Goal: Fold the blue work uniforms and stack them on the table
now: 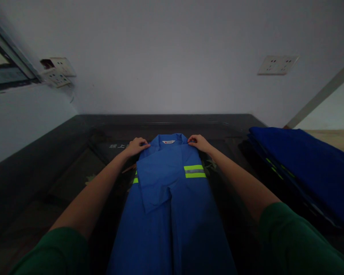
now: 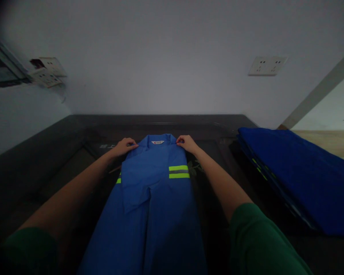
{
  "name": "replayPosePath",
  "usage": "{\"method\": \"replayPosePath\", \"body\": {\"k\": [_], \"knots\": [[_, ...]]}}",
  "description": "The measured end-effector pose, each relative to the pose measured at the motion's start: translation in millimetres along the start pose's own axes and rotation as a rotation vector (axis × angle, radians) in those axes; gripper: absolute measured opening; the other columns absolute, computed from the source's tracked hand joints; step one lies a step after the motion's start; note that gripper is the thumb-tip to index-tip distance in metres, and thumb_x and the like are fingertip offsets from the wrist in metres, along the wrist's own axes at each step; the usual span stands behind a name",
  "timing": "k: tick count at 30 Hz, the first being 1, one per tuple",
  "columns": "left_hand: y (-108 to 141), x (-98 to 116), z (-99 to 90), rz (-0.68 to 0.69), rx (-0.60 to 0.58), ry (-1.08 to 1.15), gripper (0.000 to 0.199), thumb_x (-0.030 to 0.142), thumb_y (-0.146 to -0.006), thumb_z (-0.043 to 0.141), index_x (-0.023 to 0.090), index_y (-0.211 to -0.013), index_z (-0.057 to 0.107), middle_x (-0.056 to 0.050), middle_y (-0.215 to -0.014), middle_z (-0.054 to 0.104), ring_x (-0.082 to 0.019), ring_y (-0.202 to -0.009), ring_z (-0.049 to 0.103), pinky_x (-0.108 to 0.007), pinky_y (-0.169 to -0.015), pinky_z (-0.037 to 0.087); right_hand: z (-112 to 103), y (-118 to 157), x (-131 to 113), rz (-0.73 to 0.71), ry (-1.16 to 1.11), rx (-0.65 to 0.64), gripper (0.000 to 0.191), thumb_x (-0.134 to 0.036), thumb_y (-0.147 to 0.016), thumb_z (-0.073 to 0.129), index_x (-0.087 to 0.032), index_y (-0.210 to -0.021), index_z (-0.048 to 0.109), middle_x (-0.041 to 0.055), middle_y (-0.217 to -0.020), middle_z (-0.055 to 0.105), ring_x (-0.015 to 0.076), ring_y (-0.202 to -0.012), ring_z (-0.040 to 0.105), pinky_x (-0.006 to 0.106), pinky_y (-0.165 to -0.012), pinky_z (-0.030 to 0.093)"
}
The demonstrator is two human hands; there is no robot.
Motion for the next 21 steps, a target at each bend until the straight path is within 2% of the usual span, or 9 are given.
{"method": "replayPosePath", "body": {"k": [5,9,12,14,16,19,21], "knots": [[-1,-4,5.7,-0.022,0.028,-0.065,0.033,0.048,-0.085,0.05,0.02,-0.089,0.066,-0.006,-0.103,0.063,-0.023,-0.102,0.052,-0.037,-0.089,0.04,4,4,-4,-0.031,0.073,0.048,0.006,-0.013,-0.074,0.064,-0.016,-0.079,0.066,0.0008,-0.075,0.061,0.0145,-0.071,0.051,0.029,-0.077,0.037],[2,-2,7.1,-0.043,0.098,-0.117,0.03,0.045,-0.086,0.052,0.019,-0.089,0.067,-0.008,-0.108,0.06,-0.025,-0.106,0.051,-0.038,-0.091,0.04,6,8,-9,-0.033,0.135,0.09,0.007,-0.012,-0.077,0.062,-0.017,-0.082,0.065,0.0055,-0.087,0.061,0.0205,-0.087,0.052,0.037,-0.087,0.037],[9,6,6.2,-0.05,0.136,-0.179,0.03,0.045,-0.087,0.051,0.02,-0.089,0.067,-0.008,-0.11,0.058,-0.027,-0.107,0.05,-0.04,-0.089,0.042,-1,16,-28,-0.045,0.17,0.166,0.013,-0.013,-0.082,0.058,-0.018,-0.091,0.066,0.01,-0.101,0.061,0.0243,-0.102,0.05,0.041,-0.093,0.036],[14,13,4.4,-0.062,0.151,-0.202,0.028,0.043,-0.088,0.05,0.02,-0.09,0.066,-0.009,-0.11,0.058,-0.028,-0.108,0.05,-0.041,-0.088,0.044,-7,27,-53,-0.101,0.141,0.203,0.017,-0.012,-0.085,0.055,-0.018,-0.096,0.066,0.0102,-0.104,0.061,0.0235,-0.104,0.05,0.04,-0.094,0.037],[18,20,0.0,-0.102,0.179,-0.2,0.024,0.039,-0.089,0.051,0.02,-0.093,0.065,-0.009,-0.111,0.058,-0.029,-0.108,0.051,-0.042,-0.088,0.044,-8,45,-87,-0.212,0.043,0.13,0.018,-0.012,-0.087,0.054,-0.018,-0.099,0.066,0.0082,-0.102,0.064,0.0207,-0.1,0.054,0.037,-0.093,0.039],[31,41,-15.2,-0.132,0.291,-0.162,0.022,0.03,-0.088,0.05,0.02,-0.104,0.062,-0.01,-0.117,0.056,-0.03,-0.111,0.05,-0.046,-0.091,0.044,1,78,-139,-0.421,-0.127,-0.183,0.014,-0.019,-0.088,0.061,-0.02,-0.099,0.068,0.0045,-0.099,0.068,0.0173,-0.096,0.057,0.033,-0.09,0.042],[51,67,-27.9,-0.034,0.368,-0.096,0.025,0.024,-0.089,0.048,0.019,-0.111,0.059,-0.01,-0.118,0.056,-0.027,-0.113,0.049,-0.046,-0.096,0.042,10,100,-163,-0.503,-0.187,-0.384,0.016,-0.025,-0.085,0.067,-0.021,-0.1,0.07,0.0035,-0.1,0.069,0.0171,-0.098,0.058,0.032,-0.092,0.041]]}}
Point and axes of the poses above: each hand's wrist, its own y-axis away from the middle knuckle, its own z-axis out of the palm, x = y × z, the point moved 4 cm from there along -y, towards the middle knuckle
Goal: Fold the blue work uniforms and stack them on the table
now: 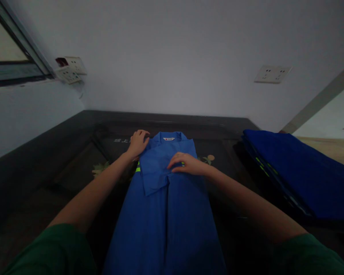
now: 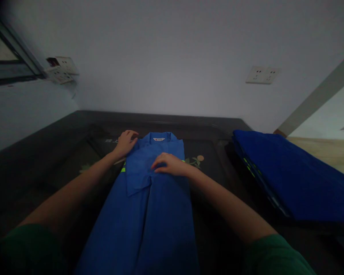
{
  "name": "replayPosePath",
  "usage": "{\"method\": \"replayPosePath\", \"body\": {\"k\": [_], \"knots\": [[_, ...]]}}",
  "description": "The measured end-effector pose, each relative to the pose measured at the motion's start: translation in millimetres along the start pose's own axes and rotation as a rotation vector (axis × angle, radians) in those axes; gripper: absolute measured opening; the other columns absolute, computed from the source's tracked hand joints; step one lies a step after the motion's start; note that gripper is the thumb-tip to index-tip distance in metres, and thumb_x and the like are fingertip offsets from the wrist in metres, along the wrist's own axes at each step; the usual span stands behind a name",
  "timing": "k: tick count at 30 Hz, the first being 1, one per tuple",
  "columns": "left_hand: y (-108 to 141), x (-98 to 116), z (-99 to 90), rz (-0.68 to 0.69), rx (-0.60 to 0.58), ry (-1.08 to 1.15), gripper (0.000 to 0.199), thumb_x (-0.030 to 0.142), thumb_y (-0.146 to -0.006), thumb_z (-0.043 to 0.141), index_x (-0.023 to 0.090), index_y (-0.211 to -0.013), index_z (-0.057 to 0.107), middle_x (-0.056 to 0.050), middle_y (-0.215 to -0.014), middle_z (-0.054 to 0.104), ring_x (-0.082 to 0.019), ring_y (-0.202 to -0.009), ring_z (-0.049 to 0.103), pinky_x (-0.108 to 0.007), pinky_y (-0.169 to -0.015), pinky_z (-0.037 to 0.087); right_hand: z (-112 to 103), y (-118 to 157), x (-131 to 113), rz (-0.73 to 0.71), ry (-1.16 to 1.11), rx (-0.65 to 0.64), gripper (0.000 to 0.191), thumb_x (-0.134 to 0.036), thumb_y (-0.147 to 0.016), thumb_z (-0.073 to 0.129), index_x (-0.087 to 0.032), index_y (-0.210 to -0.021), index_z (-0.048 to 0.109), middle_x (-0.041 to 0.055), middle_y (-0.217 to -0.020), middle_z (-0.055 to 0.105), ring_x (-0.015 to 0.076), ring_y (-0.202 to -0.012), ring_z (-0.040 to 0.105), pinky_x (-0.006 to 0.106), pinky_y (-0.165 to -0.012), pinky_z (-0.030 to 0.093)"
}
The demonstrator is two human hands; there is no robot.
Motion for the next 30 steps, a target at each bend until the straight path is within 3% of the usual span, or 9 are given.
{"method": "replayPosePath", "body": {"k": [3,6,9,12,17,24,27,30], "knots": [[47,48,-32.3,0.277,-0.058,0.168,0.027,0.024,-0.091,0.045,0.02,-0.116,0.056,-0.008,-0.118,0.057,-0.022,-0.116,0.049,-0.042,-0.104,0.039,19,4,-16,0.002,-0.028,-0.144,0.025,-0.028,-0.08,0.072,-0.02,-0.103,0.069,0.0046,-0.104,0.068,0.0184,-0.102,0.057,0.034,-0.095,0.039],[116,85,-49.0,0.467,-0.297,0.206,0.038,0.034,-0.093,0.047,0.026,-0.13,0.048,-0.007,-0.134,0.05,-0.021,-0.128,0.044,-0.04,-0.11,0.036,29,7,-12,0.059,0.003,-0.16,0.027,-0.028,-0.078,0.074,-0.017,-0.102,0.068,0.0066,-0.104,0.066,0.0197,-0.101,0.056,0.034,-0.094,0.04],[172,90,-48.6,0.427,-0.424,0.133,0.063,0.044,-0.09,0.051,0.03,-0.147,0.028,-0.007,-0.153,0.029,-0.024,-0.141,0.029,-0.041,-0.114,0.032,34,8,-6,0.107,-0.017,-0.138,0.024,-0.026,-0.078,0.073,-0.017,-0.099,0.067,0.0055,-0.1,0.065,0.019,-0.097,0.057,0.032,-0.088,0.042],[199,76,-40.0,0.319,-0.421,0.024,0.07,0.048,-0.093,0.045,0.028,-0.152,0.014,-0.008,-0.158,0.014,-0.025,-0.145,0.016,-0.044,-0.117,0.026,36,7,-3,0.129,-0.096,-0.16,0.021,-0.026,-0.079,0.071,-0.017,-0.097,0.066,0.0038,-0.098,0.066,0.0176,-0.092,0.059,0.03,-0.084,0.044],[209,59,-27.9,0.187,-0.377,-0.1,0.07,0.05,-0.095,0.037,0.019,-0.153,0.012,-0.013,-0.157,0.015,-0.025,-0.145,0.016,-0.048,-0.117,0.023,35,-1,-4,0.106,-0.154,-0.227,0.016,-0.024,-0.082,0.067,-0.016,-0.096,0.067,0.0036,-0.097,0.068,0.0175,-0.09,0.062,0.03,-0.084,0.045],[217,63,-23.8,0.135,-0.316,-0.119,0.071,0.055,-0.093,0.038,0.018,-0.151,0.019,-0.018,-0.156,0.019,-0.03,-0.145,0.015,-0.052,-0.114,0.025,41,-5,-8,0.132,-0.012,-0.303,0.015,-0.027,-0.088,0.06,-0.015,-0.095,0.066,0.0051,-0.095,0.068,0.0176,-0.087,0.061,0.028,-0.079,0.044],[200,71,-30.1,0.147,-0.241,-0.11,0.063,0.051,-0.094,0.039,0.022,-0.149,0.027,-0.015,-0.157,0.018,-0.031,-0.145,0.014,-0.058,-0.114,0.021,47,-2,-11,0.142,0.129,-0.282,0.018,-0.031,-0.092,0.054,-0.016,-0.097,0.065,0.0063,-0.098,0.067,0.0194,-0.091,0.06,0.033,-0.085,0.041],[163,80,-28.8,0.203,-0.205,-0.092,0.049,0.042,-0.096,0.036,0.024,-0.142,0.04,-0.01,-0.155,0.024,-0.028,-0.145,0.016,-0.056,-0.116,0.016,53,0,-16,0.174,0.23,-0.238,0.022,-0.032,-0.096,0.047,-0.017,-0.097,0.063,0.0075,-0.097,0.066,0.0209,-0.093,0.058,0.037,-0.088,0.039]]}}
Point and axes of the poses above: each hand's wrist, its own y-axis away from the middle knuckle, its own z-axis out of the palm, x = y × z, the point moved 4 cm from there along -y, towards the middle knuckle
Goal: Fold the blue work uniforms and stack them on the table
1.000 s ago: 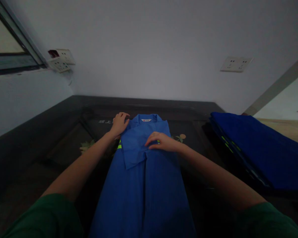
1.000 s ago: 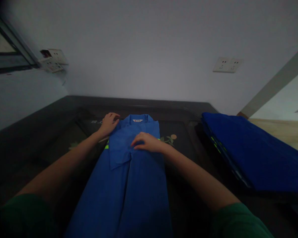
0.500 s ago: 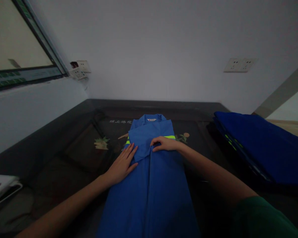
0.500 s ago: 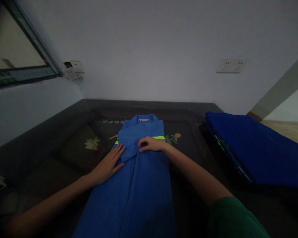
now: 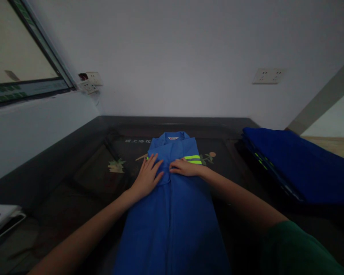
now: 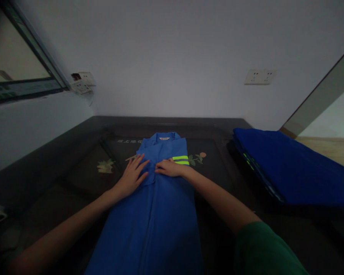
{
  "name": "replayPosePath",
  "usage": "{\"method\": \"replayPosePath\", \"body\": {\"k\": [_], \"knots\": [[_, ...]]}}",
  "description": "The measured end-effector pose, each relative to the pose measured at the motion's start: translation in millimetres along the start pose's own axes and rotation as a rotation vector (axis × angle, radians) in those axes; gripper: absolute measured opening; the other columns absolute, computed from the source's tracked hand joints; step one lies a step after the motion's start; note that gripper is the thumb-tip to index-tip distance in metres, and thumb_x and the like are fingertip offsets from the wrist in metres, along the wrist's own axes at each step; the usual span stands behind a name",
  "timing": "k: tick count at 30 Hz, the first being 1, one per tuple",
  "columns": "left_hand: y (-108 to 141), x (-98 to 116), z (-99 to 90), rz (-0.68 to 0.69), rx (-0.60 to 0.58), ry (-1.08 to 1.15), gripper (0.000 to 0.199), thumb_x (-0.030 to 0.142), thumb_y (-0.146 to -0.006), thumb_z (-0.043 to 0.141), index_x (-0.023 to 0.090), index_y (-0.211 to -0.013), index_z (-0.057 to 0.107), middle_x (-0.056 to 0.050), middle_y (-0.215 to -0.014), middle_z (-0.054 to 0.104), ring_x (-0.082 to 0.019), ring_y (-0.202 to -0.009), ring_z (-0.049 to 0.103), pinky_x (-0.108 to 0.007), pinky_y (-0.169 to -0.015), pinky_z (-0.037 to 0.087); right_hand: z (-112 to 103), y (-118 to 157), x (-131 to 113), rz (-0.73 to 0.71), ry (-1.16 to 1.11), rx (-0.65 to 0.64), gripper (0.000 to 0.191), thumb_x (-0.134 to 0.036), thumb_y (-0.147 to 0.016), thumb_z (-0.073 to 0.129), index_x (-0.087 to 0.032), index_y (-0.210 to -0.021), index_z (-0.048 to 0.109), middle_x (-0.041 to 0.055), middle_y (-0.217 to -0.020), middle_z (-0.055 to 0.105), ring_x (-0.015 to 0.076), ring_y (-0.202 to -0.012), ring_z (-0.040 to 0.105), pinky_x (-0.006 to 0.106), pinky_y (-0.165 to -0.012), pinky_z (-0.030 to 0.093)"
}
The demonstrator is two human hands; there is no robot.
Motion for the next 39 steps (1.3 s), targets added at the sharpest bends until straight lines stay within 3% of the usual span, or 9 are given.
{"method": "replayPosePath", "body": {"k": [4,7,11,14,18,23,29,34,39], "knots": [[-52,-9,11.1,-0.053,-0.054,-0.018,0.047,0.036,-0.096,0.036,0.019,-0.139,0.045,-0.012,-0.15,0.036,-0.028,-0.143,0.023,-0.053,-0.116,0.019,2,2,-5,0.065,0.067,0.061,0.023,-0.032,-0.097,0.045,-0.016,-0.096,0.062,0.0087,-0.094,0.065,0.0221,-0.093,0.056,0.039,-0.089,0.037],[-67,-13,22.0,-0.098,-0.086,-0.053,0.05,0.039,-0.096,0.038,0.016,-0.139,0.045,-0.014,-0.15,0.036,-0.03,-0.142,0.025,-0.053,-0.115,0.022,1,5,-3,0.063,0.039,0.071,0.022,-0.032,-0.097,0.045,-0.017,-0.096,0.06,0.0073,-0.093,0.064,0.0205,-0.091,0.057,0.038,-0.09,0.036],[-62,-6,24.1,-0.051,-0.059,-0.064,0.049,0.039,-0.095,0.038,0.018,-0.138,0.046,-0.012,-0.15,0.037,-0.028,-0.142,0.026,-0.051,-0.115,0.023,0,5,0,0.065,0.023,0.05,0.02,-0.031,-0.097,0.046,-0.017,-0.098,0.06,0.0072,-0.095,0.063,0.0197,-0.09,0.056,0.036,-0.088,0.035],[-56,-1,24.1,-0.029,-0.062,-0.068,0.048,0.027,-0.092,0.037,0.014,-0.138,0.046,-0.013,-0.15,0.036,-0.027,-0.143,0.024,-0.05,-0.116,0.022,3,3,-2,0.055,0.055,0.063,0.021,-0.033,-0.097,0.047,-0.017,-0.097,0.06,0.0077,-0.096,0.063,0.0208,-0.092,0.056,0.037,-0.089,0.035],[-49,5,31.1,0.044,-0.091,-0.004,0.055,0.013,-0.086,0.034,0.01,-0.141,0.041,-0.013,-0.151,0.035,-0.023,-0.144,0.022,-0.046,-0.117,0.021,7,1,-9,0.092,0.137,0.163,0.024,-0.036,-0.096,0.047,-0.015,-0.098,0.059,0.0096,-0.098,0.064,0.0225,-0.094,0.056,0.039,-0.087,0.036],[-37,6,42.3,0.101,-0.145,0.009,0.054,0.022,-0.09,0.033,0.01,-0.143,0.038,-0.015,-0.15,0.036,-0.021,-0.142,0.028,-0.043,-0.116,0.025,15,4,-14,0.138,0.295,0.303,0.029,-0.033,-0.096,0.043,-0.013,-0.113,0.058,0.0159,-0.115,0.059,0.0276,-0.106,0.051,0.044,-0.092,0.037],[-34,3,45.4,0.01,-0.149,-0.028,0.053,0.022,-0.09,0.034,0.014,-0.142,0.039,-0.013,-0.15,0.036,-0.022,-0.142,0.028,-0.045,-0.116,0.026,23,7,-12,0.16,0.333,0.42,0.045,-0.036,-0.096,0.042,-0.02,-0.138,0.044,0.0131,-0.137,0.048,0.0298,-0.126,0.04,0.048,-0.106,0.03],[-55,-7,31.2,-0.035,-0.154,-0.015,0.046,0.021,-0.09,0.035,0.014,-0.132,0.052,-0.013,-0.144,0.046,-0.024,-0.133,0.043,-0.039,-0.112,0.033,19,3,-11,0.206,0.278,0.443,0.053,-0.036,-0.096,0.04,-0.019,-0.146,0.035,0.0137,-0.148,0.039,0.0317,-0.137,0.029,0.056,-0.112,0.022],[-75,-28,24.4,-0.165,-0.073,-0.077,0.047,0.03,-0.095,0.035,0.02,-0.139,0.047,-0.012,-0.149,0.039,-0.029,-0.139,0.032,-0.049,-0.115,0.024,23,0,-10,0.273,0.222,0.413,0.05,-0.036,-0.098,0.036,-0.019,-0.145,0.036,0.0133,-0.15,0.036,0.0292,-0.14,0.028,0.058,-0.112,0.02]]}}
Point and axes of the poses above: each hand's wrist, its own y-axis away from the middle knuckle, its own z-axis out of the palm, x = y × z, the point moved 4 cm from there along -y, towards the middle knuckle
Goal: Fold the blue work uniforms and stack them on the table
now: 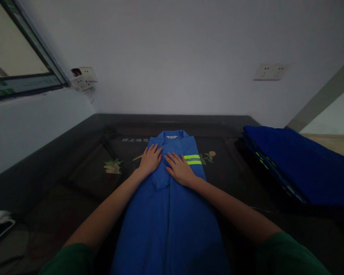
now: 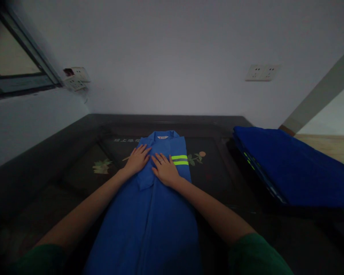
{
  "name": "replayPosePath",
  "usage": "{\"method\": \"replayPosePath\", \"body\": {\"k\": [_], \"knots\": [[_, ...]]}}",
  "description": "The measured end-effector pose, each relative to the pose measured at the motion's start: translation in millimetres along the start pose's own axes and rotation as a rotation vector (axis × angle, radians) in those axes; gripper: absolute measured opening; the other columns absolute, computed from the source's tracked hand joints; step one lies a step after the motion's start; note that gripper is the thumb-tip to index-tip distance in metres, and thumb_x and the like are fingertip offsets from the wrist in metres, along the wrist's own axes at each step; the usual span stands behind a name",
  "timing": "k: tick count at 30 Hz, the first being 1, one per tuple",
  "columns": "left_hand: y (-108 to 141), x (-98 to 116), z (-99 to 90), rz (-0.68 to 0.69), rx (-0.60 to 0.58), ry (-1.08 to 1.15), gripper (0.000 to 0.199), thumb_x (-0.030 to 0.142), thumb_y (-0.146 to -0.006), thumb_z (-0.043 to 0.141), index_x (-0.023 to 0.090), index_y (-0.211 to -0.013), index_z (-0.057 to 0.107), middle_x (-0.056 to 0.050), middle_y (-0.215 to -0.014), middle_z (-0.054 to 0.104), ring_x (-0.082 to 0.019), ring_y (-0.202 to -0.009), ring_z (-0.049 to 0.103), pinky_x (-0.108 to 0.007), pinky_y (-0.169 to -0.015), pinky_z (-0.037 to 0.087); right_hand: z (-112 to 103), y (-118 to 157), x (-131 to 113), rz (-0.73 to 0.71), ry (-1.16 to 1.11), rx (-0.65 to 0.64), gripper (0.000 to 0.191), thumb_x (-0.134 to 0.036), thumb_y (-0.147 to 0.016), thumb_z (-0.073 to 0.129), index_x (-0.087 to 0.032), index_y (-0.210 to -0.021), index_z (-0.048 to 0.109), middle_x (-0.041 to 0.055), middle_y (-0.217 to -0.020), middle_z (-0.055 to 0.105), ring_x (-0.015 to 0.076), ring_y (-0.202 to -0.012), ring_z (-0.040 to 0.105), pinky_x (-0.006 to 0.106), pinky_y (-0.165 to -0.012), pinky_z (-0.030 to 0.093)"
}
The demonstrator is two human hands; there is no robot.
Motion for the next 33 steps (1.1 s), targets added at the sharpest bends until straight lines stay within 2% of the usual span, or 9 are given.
{"method": "replayPosePath", "body": {"k": [4,11,16,20,22,24,26,30,33], "knots": [[-2,-15,13.1,-0.088,-0.113,0.024,0.052,0.043,-0.097,0.031,0.029,-0.147,0.033,-0.01,-0.154,0.029,-0.03,-0.142,0.026,-0.053,-0.113,0.024,7,3,1,-0.002,0.048,-0.054,0.05,-0.04,-0.099,0.034,-0.02,-0.144,0.039,0.0111,-0.151,0.036,0.0295,-0.141,0.027,0.058,-0.113,0.017],[1,-26,13.4,-0.172,-0.17,0.011,0.056,0.046,-0.098,0.023,0.025,-0.15,0.025,-0.007,-0.156,0.024,-0.025,-0.144,0.021,-0.055,-0.115,0.018,2,4,0,0.012,0.083,-0.072,0.05,-0.042,-0.099,0.032,-0.023,-0.145,0.039,0.0079,-0.152,0.033,0.028,-0.141,0.027,0.056,-0.113,0.019],[-1,-31,9.6,-0.208,-0.195,-0.024,0.057,0.045,-0.098,0.022,0.021,-0.148,0.03,-0.007,-0.155,0.026,-0.024,-0.143,0.024,-0.054,-0.115,0.019,-2,6,-5,0.033,0.082,-0.09,0.049,-0.043,-0.1,0.031,-0.023,-0.144,0.04,0.0071,-0.152,0.034,0.0271,-0.141,0.026,0.054,-0.114,0.019],[-27,-47,-0.7,-0.149,-0.165,-0.021,0.048,0.042,-0.097,0.029,0.022,-0.133,0.053,-0.009,-0.14,0.051,-0.027,-0.128,0.047,-0.049,-0.109,0.032,-10,3,-4,0.055,-0.003,-0.086,0.051,-0.048,-0.099,0.03,-0.023,-0.142,0.042,0.0077,-0.151,0.036,0.0282,-0.141,0.028,0.056,-0.111,0.024],[-47,-58,-7.5,-0.103,-0.074,0.002,0.042,0.034,-0.095,0.033,0.021,-0.125,0.059,-0.009,-0.129,0.06,-0.024,-0.119,0.055,-0.042,-0.104,0.039,-20,-5,5,0.089,-0.054,-0.028,0.051,-0.047,-0.1,0.028,-0.022,-0.142,0.042,0.0077,-0.15,0.037,0.0264,-0.14,0.029,0.053,-0.111,0.026],[-67,-67,-10.3,-0.051,0.024,0.03,0.039,0.025,-0.093,0.037,0.019,-0.125,0.059,-0.008,-0.126,0.06,-0.022,-0.117,0.054,-0.036,-0.102,0.042,-29,-17,24,0.167,-0.066,0.054,0.05,-0.042,-0.101,0.027,-0.018,-0.142,0.043,0.0101,-0.149,0.039,0.024,-0.14,0.03,0.047,-0.113,0.026],[-83,-72,-5.8,0.007,0.062,0.041,0.038,0.021,-0.091,0.04,0.018,-0.125,0.057,-0.008,-0.127,0.058,-0.022,-0.118,0.051,-0.035,-0.102,0.04,-33,-30,48,0.286,-0.035,0.103,0.051,-0.038,-0.101,0.028,-0.011,-0.141,0.044,0.0155,-0.148,0.039,0.0236,-0.14,0.03,0.041,-0.113,0.026],[-100,-78,13.4,0.028,0.054,-0.022,0.029,0.027,-0.092,0.042,0.019,-0.112,0.062,-0.009,-0.116,0.06,-0.025,-0.112,0.051,-0.039,-0.097,0.041,-21,-43,92,0.509,0.066,0.041,0.058,-0.043,-0.098,0.034,-0.006,-0.143,0.04,0.0236,-0.148,0.034,0.0303,-0.14,0.028,0.044,-0.111,0.026],[-103,-82,23.5,-0.008,0.073,-0.077,0.024,0.03,-0.093,0.042,0.02,-0.101,0.063,-0.009,-0.107,0.062,-0.027,-0.106,0.051,-0.041,-0.093,0.041,-8,-40,109,0.588,0.122,-0.031,0.065,-0.05,-0.097,0.034,-0.007,-0.146,0.034,0.0248,-0.15,0.029,0.0337,-0.141,0.024,0.049,-0.111,0.023]]}}
Point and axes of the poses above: each hand's wrist, its own y-axis away from the middle knuckle, its own z-axis out of the palm, x = y × z, the point moved 4 cm from there along -y, towards the middle knuckle
